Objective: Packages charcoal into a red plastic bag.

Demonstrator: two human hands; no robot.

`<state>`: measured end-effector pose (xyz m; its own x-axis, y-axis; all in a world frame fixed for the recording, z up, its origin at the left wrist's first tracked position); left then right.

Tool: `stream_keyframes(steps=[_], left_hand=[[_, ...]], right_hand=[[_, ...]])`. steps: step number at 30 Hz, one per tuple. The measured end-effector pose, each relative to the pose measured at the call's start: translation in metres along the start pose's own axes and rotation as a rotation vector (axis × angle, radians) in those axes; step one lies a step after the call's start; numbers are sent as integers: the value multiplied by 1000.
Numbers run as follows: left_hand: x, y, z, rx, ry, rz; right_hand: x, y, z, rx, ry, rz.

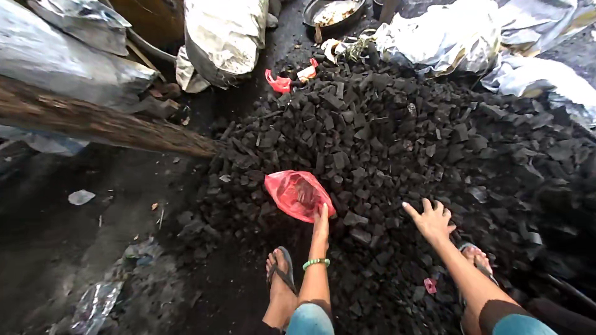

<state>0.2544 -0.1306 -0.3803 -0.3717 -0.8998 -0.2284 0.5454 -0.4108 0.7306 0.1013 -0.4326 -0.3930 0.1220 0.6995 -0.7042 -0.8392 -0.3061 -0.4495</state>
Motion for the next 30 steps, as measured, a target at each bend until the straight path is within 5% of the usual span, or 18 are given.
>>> stream_keyframes(steps=[6,12,20,24,30], left_hand=[[33,-3,-14,-72,190,-188],[51,-30,16,46,-60,-117],[61,-37,29,58,-87,-226],[69,-28,43,93,-131,-331],[88,-30,72,145,-84,-351]], right_hand=[[-2,-17,5,35,-108,152],[-2,-13,-14,-79,-270,280],[16,-8,5,-205,-320,273],[47,4,31,-180,-449,208],[65,4,71,-261,-351,-243]])
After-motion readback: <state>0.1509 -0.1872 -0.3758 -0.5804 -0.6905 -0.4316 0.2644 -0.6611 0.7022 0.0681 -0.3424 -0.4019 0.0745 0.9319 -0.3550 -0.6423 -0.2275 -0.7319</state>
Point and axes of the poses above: each hand's wrist, its own z-axis away from the middle knuckle, its own x-axis out of the palm, y = z × x, the point moved 8 cm from there along -z, towards the middle knuckle, and after that the axes turned 7 degrees about -y, right-handed, at the moved point
